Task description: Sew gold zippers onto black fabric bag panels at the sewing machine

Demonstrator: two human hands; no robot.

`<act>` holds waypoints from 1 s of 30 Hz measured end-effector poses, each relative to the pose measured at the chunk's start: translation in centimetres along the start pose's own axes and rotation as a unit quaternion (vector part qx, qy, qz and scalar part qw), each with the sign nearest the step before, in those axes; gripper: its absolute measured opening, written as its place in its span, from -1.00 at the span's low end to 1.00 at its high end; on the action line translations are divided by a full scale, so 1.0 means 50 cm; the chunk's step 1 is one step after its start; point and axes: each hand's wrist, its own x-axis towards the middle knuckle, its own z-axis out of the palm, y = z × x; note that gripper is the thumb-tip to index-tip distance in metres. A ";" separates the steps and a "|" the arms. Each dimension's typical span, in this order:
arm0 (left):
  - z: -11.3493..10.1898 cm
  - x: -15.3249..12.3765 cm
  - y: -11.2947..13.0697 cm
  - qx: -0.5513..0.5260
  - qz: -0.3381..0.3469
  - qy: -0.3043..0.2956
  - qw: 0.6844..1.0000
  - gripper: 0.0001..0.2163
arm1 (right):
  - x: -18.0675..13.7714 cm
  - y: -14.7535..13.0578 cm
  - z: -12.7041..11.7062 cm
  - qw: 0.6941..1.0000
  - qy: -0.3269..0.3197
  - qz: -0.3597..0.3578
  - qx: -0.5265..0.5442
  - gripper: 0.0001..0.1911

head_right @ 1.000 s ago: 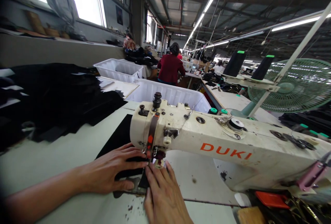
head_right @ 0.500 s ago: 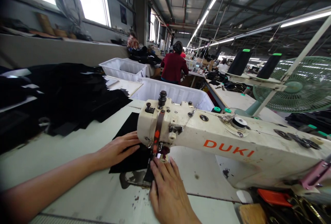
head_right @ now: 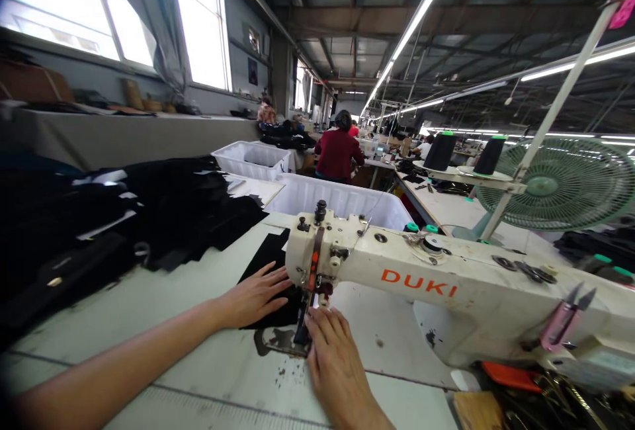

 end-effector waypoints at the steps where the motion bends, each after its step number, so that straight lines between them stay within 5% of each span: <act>1: -0.002 0.000 0.002 0.003 0.002 0.004 1.000 -0.58 | 0.000 0.000 0.000 1.000 0.010 -0.008 0.000 -0.43; 12: -0.024 -0.010 0.043 -0.046 0.104 0.016 0.993 -0.62 | 0.007 -0.013 -0.016 0.998 -0.016 -0.006 0.065 -0.47; 30: -0.024 -0.014 0.054 -0.103 0.062 -0.011 0.993 -0.56 | 0.001 -0.006 0.007 0.999 -0.031 0.014 0.042 -0.44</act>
